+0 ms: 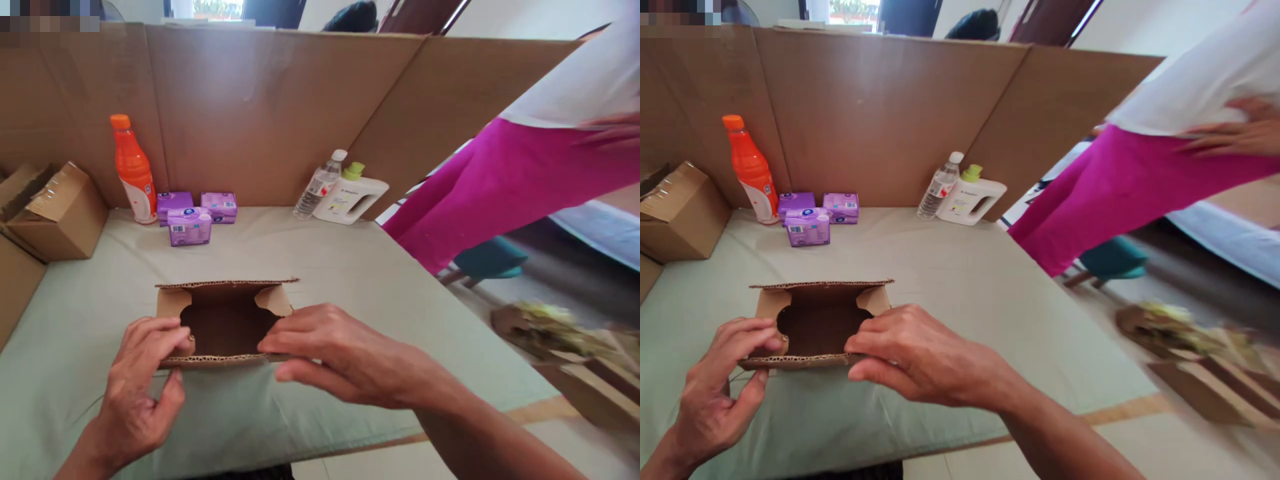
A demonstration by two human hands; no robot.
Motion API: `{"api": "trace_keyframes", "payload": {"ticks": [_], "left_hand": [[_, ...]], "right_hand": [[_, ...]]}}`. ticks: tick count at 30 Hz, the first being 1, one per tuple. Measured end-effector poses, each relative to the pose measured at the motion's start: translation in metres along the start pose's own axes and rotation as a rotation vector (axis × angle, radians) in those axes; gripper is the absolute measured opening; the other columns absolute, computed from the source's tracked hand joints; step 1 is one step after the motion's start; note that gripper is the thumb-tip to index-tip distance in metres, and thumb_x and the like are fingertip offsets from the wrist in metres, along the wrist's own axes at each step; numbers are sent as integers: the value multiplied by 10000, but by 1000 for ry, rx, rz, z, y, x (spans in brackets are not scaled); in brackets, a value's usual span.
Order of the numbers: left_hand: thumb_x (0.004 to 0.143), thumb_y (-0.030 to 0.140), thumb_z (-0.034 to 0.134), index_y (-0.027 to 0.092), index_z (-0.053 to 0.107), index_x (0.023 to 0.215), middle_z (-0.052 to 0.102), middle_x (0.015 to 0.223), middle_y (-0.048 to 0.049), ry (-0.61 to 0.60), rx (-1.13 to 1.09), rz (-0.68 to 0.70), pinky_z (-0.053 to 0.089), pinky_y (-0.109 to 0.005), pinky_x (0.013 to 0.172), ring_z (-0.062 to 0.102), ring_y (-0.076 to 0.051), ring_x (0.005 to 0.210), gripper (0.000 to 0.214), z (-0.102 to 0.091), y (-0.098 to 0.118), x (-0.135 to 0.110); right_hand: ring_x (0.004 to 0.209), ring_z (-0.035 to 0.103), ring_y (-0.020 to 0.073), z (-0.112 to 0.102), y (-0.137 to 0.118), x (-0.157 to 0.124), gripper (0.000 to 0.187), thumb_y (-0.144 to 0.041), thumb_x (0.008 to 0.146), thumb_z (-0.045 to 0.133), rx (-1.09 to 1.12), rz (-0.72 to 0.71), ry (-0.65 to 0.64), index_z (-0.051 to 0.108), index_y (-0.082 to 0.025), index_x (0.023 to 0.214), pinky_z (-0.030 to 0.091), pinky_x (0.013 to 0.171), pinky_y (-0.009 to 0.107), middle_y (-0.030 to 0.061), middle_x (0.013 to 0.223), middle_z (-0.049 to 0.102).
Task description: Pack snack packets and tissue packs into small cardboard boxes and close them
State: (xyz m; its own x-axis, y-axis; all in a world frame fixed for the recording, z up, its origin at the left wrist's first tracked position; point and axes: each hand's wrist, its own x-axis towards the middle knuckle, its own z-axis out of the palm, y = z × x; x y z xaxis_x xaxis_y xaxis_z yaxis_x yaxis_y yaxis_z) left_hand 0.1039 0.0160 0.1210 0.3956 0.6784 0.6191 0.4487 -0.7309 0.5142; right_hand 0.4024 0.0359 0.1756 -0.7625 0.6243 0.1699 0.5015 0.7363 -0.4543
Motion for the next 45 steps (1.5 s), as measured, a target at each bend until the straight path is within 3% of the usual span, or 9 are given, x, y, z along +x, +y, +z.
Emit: {"api": "trace_keyframes", "payload": {"ticks": [5, 10, 16, 21, 26, 29, 35, 41, 45], "left_hand": [[840, -1, 506, 183, 578, 1004, 684, 966, -53, -87, -15, 96, 504, -389, 964, 633, -178, 1004, 257, -3, -4, 21], [863, 46, 498, 193, 540, 890, 589, 736, -2, -158, 83, 77, 487, -287, 642, 561, -142, 707, 155, -8, -2, 29], [848, 46, 485, 199, 541, 854, 579, 698, 10, -137, 87, 43, 489, -256, 600, 563, -130, 651, 163, -16, -1, 26], [690, 30, 495, 209, 586, 798, 633, 1342, -99, -423, 110, 163, 520, -453, 1017, 546, -290, 1305, 228, -25, -4, 47], [522, 75, 532, 232, 443, 627, 706, 895, -22, -791, 79, 278, 493, -475, 1079, 676, -244, 955, 209, -24, -10, 78], [554, 80, 548, 241, 446, 674, 560, 690, 25, -741, 146, 266, 475, -497, 1096, 576, -185, 696, 226, -24, -9, 80], [706, 16, 532, 232, 590, 943, 635, 921, -24, -513, 208, 200, 419, -477, 1168, 628, -201, 939, 326, -41, -6, 53], [671, 10, 518, 220, 583, 873, 651, 1083, -83, -314, 215, 262, 554, -423, 993, 595, -256, 1141, 298, -31, -20, 31], [703, 12, 503, 217, 595, 863, 645, 1014, -73, -136, 240, 329, 565, -411, 967, 618, -240, 1096, 276, -9, -34, 19]], "right_hand": [[1054, 694, 186, -13, 10, 50, 268, -190, 1010, 515, 0, 73, -206, 711, -178, 1192, 494, 873, 275, 79, 1183, 742], [873, 710, 233, -5, 3, 95, 210, -63, 902, 576, -452, 129, -696, 771, -118, 956, 444, 692, 311, 130, 927, 776], [835, 676, 243, -24, 20, 24, 177, -203, 926, 622, -483, 202, -256, 734, -181, 792, 461, 808, 373, 79, 798, 740], [885, 717, 218, 1, 50, -39, 345, -206, 949, 569, -205, 309, 22, 682, -216, 1275, 558, 790, 356, 90, 1014, 763], [890, 728, 196, 19, 55, -51, 395, -257, 959, 554, -67, 354, 101, 643, -267, 1343, 608, 775, 336, 68, 1016, 760], [885, 736, 204, 20, 57, -49, 370, -283, 957, 556, -83, 374, 95, 671, -252, 1307, 618, 770, 343, 73, 992, 764], [850, 752, 218, -17, 60, -45, 313, -367, 949, 596, 7, 335, -47, 729, -313, 1227, 627, 742, 355, 49, 963, 784], [785, 731, 196, -76, 92, 44, 305, -445, 963, 569, 30, 304, 49, 759, -270, 1124, 582, 669, 311, 38, 911, 782], [1171, 632, 261, -57, 130, 167, 359, -316, 916, 638, -277, 228, 2, 673, -205, 1255, 504, 992, 410, 93, 1304, 681]]}}
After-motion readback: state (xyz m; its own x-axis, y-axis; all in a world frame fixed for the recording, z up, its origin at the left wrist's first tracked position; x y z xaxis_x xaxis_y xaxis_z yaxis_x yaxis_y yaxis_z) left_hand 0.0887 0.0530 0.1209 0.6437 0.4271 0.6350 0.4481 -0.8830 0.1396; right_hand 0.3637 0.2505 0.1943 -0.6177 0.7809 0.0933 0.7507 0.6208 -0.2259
